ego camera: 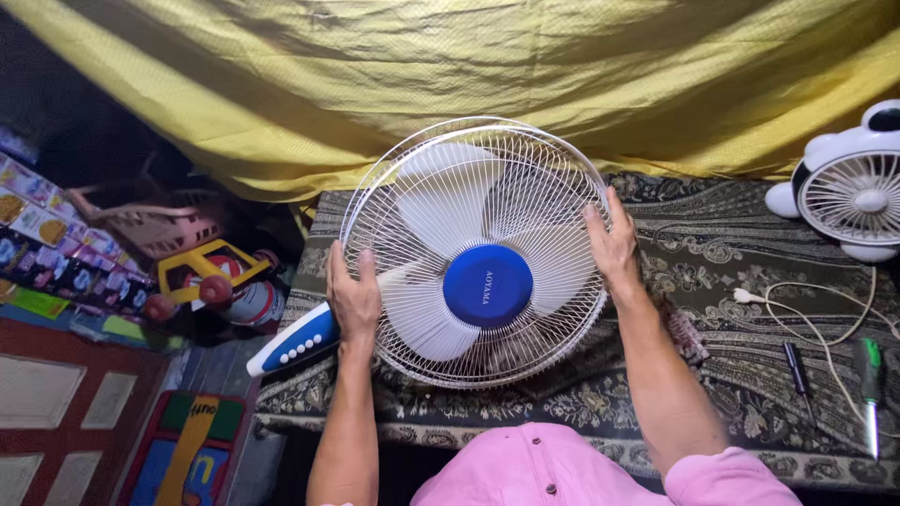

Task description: The person uses a screwdriver to loosen screws on the front grille of a desk fan, then removes the grille, the fan blades, and the central hub. The components are placed on the table next to the fan base.

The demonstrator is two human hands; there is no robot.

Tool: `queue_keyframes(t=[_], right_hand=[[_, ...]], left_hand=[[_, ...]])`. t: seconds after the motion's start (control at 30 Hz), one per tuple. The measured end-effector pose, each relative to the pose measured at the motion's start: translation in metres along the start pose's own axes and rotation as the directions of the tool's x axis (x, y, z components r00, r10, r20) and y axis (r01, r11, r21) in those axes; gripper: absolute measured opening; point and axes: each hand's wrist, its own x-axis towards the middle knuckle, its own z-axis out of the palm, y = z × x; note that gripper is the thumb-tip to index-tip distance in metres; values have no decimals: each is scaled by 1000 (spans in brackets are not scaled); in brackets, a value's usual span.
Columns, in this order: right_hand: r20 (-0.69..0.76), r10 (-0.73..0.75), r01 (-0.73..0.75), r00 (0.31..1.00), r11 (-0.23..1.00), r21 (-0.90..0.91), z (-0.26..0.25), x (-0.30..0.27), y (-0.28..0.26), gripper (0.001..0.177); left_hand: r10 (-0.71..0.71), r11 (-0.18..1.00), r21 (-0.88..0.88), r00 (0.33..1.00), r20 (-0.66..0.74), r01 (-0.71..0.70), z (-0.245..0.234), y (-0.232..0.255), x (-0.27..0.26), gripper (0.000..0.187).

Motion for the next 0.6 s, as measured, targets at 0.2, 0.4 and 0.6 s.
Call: queue_keyframes(t=[0.2, 0.4, 0.6], right_hand=[[-16, 165, -166, 986, 979, -118, -3, -7, -13, 89], [-59, 74, -73, 996, 997, 12, -3, -18, -6, 104], [-102, 306, -308, 947, 951, -6, -10, -23, -8, 85]], left_hand=[[4, 1000, 13, 1000, -7, -4, 3, 4, -8, 76], [-4, 1000, -8, 999, -49, 4, 5, 5, -20, 77], [-199, 976, -91, 980, -6, 197, -8, -7, -3, 53]])
